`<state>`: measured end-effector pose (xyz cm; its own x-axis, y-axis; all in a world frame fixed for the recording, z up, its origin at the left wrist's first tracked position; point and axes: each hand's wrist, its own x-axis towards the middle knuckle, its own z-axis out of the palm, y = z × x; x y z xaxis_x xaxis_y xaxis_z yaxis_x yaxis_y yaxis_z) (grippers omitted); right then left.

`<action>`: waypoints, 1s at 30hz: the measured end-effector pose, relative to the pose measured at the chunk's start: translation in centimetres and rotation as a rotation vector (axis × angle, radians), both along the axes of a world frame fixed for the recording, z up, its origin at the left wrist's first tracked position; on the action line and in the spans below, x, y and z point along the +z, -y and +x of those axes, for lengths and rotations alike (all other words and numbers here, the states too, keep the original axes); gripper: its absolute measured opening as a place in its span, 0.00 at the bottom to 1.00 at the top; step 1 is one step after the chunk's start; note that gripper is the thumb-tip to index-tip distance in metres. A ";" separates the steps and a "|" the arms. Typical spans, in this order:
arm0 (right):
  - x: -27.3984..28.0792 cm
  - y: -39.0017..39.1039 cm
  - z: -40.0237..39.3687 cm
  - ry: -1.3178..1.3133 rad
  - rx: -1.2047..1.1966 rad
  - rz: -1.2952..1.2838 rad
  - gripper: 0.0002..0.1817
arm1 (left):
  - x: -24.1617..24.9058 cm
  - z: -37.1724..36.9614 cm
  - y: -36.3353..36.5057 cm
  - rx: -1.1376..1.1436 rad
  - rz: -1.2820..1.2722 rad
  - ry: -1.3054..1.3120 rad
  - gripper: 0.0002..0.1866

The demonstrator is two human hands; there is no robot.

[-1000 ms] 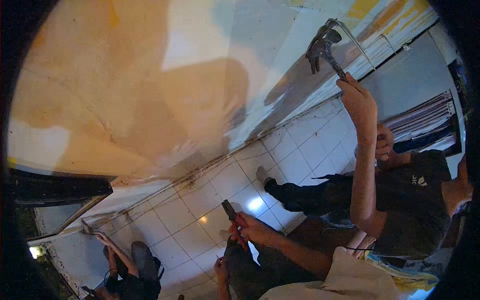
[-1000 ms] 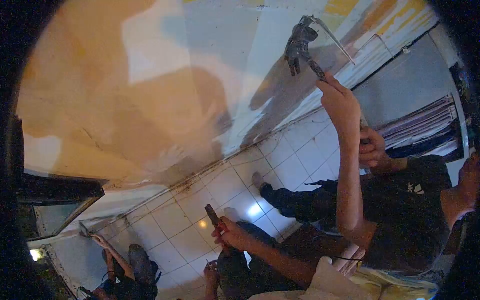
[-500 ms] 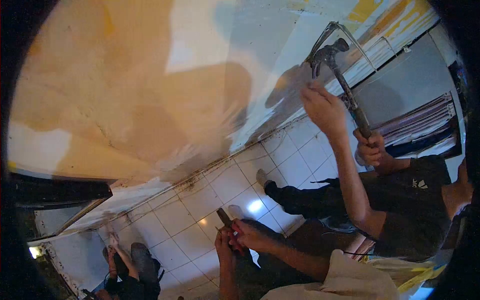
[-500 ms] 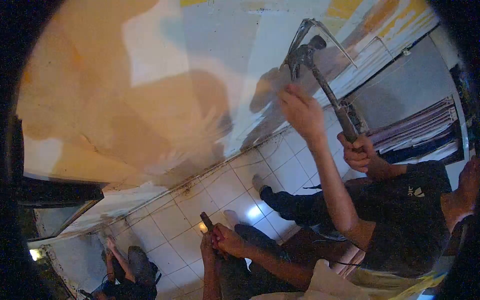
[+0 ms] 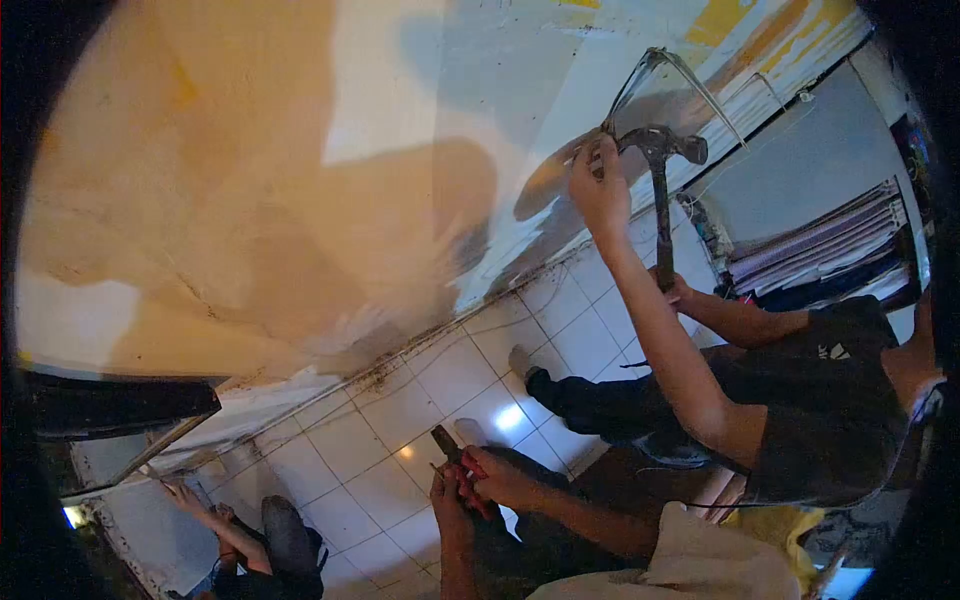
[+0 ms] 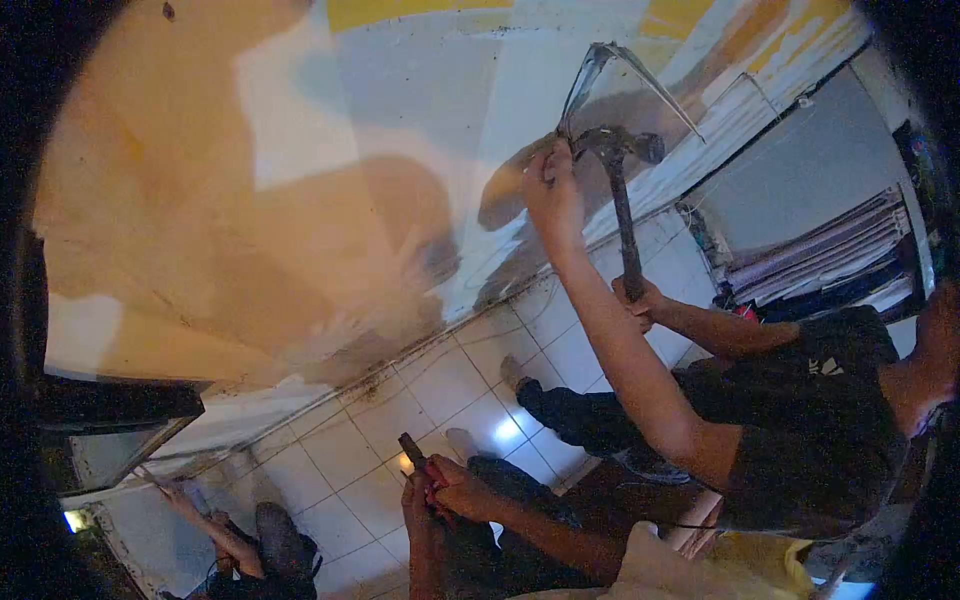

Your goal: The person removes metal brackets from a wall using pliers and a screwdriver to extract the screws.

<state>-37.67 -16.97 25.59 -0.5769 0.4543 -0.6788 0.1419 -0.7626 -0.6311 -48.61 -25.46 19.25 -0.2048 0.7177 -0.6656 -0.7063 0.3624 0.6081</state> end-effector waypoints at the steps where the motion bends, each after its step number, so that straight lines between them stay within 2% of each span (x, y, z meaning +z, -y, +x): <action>1: -0.2 0.1 -0.1 0.024 -0.002 0.022 0.24 | 1.2 0.0 -0.4 0.012 -0.003 0.025 0.15; 3: -0.2 0.0 -0.5 0.071 -0.005 0.067 0.21 | 1.6 0.1 -0.5 0.042 -0.001 0.072 0.14; 5: 0.8 -0.5 -0.6 0.185 0.111 0.221 0.21 | 0.8 0.1 -0.2 0.076 0.012 0.118 0.14; 7: 1.4 -0.7 -0.7 0.200 0.145 0.215 0.20 | 1.4 0.1 -0.6 0.072 -0.019 0.064 0.13; 9: 1.2 -0.3 -0.8 0.117 0.095 0.050 0.19 | 1.6 0.2 -0.8 0.076 -0.030 0.023 0.12; 12: 2.0 -0.3 -1.3 0.228 0.161 0.201 0.18 | 1.2 0.2 -0.8 0.069 0.005 0.016 0.12; 15: 4.0 -1.3 -1.7 0.278 0.197 0.131 0.19 | 0.7 -0.4 -0.1 0.044 0.061 0.058 0.12; 19: 0.3 0.5 -1.6 0.180 0.077 0.160 0.23 | 1.5 -0.3 -0.4 0.069 0.102 0.069 0.14; 21: -0.2 0.7 -1.2 0.125 0.089 0.087 0.25 | 1.3 -0.5 -0.4 0.079 0.109 0.076 0.15; 24: -1.7 0.8 -0.8 -0.035 -0.046 0.150 0.28 | 1.3 -0.9 -0.7 0.092 0.085 0.045 0.18; 27: -0.4 -0.7 -0.3 -0.235 -0.290 -0.044 0.29 | 3.6 -1.5 -1.5 0.035 0.055 -0.045 0.21; 29: 3.6 -3.6 -0.3 -0.207 -0.250 0.016 0.30 | 2.1 -3.1 -0.5 -0.073 0.032 -0.110 0.22; 30: 4.9 -4.7 -0.2 -0.192 -0.231 0.045 0.30 | 2.3 -3.2 -0.8 -0.026 0.035 -0.052 0.21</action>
<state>-37.84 -12.29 30.49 -0.5709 0.6157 -0.5431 -0.1571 -0.7312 -0.6638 -51.86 -24.66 21.57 -0.2196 0.7456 -0.6292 -0.6643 0.3581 0.6561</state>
